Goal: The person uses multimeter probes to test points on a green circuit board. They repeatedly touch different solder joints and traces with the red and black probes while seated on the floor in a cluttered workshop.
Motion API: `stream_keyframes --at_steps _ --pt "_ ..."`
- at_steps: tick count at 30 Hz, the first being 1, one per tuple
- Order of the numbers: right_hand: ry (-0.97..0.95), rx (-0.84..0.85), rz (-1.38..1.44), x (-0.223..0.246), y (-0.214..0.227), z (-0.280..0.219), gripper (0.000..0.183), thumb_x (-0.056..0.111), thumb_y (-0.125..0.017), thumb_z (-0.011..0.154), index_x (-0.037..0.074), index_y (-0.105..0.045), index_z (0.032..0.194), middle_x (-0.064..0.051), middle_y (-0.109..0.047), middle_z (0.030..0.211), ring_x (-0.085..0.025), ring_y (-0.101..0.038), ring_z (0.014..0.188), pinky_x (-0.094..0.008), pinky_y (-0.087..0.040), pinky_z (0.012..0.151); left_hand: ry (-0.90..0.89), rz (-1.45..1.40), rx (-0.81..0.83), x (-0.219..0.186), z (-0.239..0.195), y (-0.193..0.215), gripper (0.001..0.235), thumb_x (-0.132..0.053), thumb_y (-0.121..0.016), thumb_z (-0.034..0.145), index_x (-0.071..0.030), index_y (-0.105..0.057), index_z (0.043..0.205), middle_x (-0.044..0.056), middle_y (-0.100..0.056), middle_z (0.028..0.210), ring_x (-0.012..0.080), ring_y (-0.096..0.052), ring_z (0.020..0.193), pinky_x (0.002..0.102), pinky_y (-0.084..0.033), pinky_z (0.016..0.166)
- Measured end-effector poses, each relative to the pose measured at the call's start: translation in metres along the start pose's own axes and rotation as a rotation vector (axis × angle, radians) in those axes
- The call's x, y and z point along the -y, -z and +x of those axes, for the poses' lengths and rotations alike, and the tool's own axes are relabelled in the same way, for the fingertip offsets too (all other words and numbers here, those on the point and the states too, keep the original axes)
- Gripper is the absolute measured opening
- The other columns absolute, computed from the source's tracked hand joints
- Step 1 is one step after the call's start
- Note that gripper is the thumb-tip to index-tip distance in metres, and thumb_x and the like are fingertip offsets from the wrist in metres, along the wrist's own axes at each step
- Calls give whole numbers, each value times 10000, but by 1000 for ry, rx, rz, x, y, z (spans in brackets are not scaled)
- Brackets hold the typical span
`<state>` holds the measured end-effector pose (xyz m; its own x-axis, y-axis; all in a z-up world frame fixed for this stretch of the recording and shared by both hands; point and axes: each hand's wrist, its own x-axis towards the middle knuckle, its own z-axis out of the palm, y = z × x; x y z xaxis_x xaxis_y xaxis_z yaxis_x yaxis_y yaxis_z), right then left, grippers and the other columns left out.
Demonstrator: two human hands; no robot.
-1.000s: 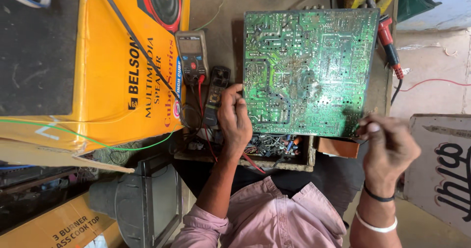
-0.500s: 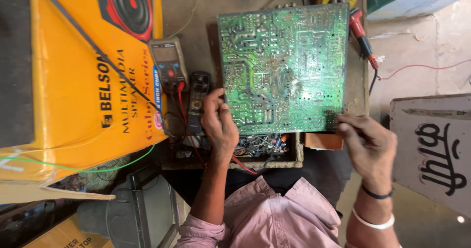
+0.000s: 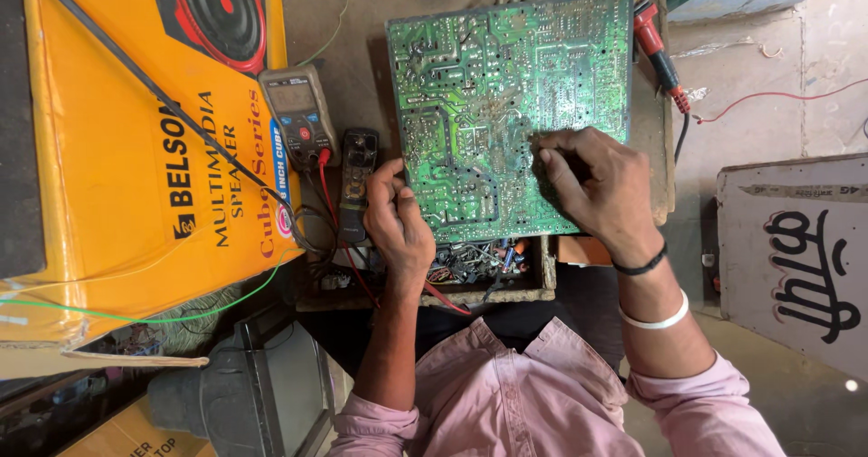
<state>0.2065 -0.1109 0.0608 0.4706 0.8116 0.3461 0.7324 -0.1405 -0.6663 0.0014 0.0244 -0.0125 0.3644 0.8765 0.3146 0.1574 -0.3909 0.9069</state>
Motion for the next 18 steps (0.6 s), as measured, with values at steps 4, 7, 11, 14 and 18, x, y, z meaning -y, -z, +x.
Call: stream_keyframes --at_steps 4,7,11,14,18 --pt "-66 -9 24 -3 -6 -2 76 69 -696 1008 21 -672 1062 -116 -755 987 -179 -711 748 -301 -544 657 10 -24 -1 4 -5 0 341 11 -453 961 -8 -584 1275 34 -498 796 122 -451 666 322 -383 599" --pt "-138 -6 68 -2 -6 -5 82 58 -673 985 10 -660 1049 -108 -752 963 -166 -694 697 -294 -537 624 6 -15 0 8 -5 -1 325 5 -449 984 -6 -588 1277 30 -490 785 115 -431 644 324 -356 582" --pt "-46 1 47 -1 -1 -1 112 64 -690 1014 2 -671 1106 -115 -744 1004 -166 -700 756 -291 -543 666 14 -9 6 8 -4 -1 351 -2 -445 954 -5 -588 1275 19 -479 752 103 -443 627 319 -360 567" --pt "31 -20 -9 -3 -3 5 44 58 -702 1025 25 -703 1055 -103 -753 968 -178 -668 720 -305 -514 649 3 -16 2 6 -3 -1 344 -3 -441 965 -6 -587 1276 21 -486 759 110 -451 639 316 -371 575" --pt "0 -40 15 -2 -7 6 39 55 -688 1043 16 -686 1044 -109 -743 967 -189 -649 716 -316 -496 643 -4 -14 2 4 -1 -1 336 4 -446 973 2 -585 1279 27 -508 767 119 -467 649 315 -388 586"
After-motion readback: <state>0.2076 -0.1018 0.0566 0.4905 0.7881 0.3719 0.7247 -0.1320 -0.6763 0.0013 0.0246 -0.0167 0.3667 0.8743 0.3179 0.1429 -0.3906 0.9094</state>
